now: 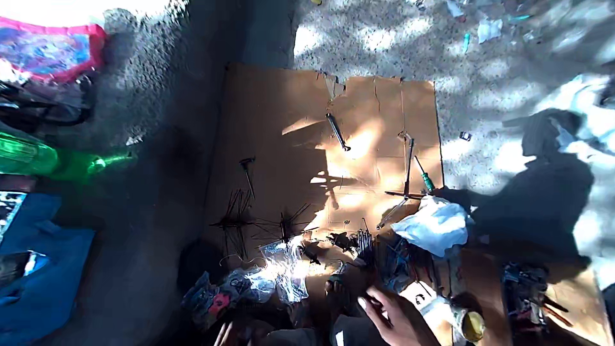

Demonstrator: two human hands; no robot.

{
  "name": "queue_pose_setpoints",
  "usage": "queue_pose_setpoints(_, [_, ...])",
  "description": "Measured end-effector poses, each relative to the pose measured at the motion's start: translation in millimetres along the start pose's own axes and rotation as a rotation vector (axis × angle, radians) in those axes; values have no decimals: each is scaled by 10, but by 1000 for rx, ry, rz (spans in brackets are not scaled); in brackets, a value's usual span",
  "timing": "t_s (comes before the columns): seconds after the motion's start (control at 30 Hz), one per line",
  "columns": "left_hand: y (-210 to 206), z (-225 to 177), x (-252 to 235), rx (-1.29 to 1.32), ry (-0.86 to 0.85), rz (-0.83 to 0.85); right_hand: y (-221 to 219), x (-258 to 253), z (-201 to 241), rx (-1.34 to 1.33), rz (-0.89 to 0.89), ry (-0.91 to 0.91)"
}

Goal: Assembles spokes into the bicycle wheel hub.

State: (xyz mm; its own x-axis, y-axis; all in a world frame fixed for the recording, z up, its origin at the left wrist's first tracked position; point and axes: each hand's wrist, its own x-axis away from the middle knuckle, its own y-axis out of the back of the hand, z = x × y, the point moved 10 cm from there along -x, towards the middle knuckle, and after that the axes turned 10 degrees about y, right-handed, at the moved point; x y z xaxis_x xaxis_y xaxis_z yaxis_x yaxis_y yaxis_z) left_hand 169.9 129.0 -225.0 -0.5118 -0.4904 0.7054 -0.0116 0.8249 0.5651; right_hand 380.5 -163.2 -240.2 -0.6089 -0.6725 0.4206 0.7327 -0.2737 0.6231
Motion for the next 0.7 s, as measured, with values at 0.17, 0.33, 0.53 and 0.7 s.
queue_pose_setpoints(0.17, [-963, -151, -1511, -436, 29, 355, -1000, -717, -32, 286, 490, 63])
queue_pose_setpoints(0.33, [-1563, -500, -2370, -851, -49, 412, -768, -921, -30, 397, 396, 266])
queue_pose_setpoints(0.53, [-749, -791, -2548, -736, -73, -44, -701, -1015, -215, 443, 336, 309])
queue_pose_setpoints(0.7, [-421, -841, -1849, -581, -66, -293, -781, -413, 138, 384, 310, 414])
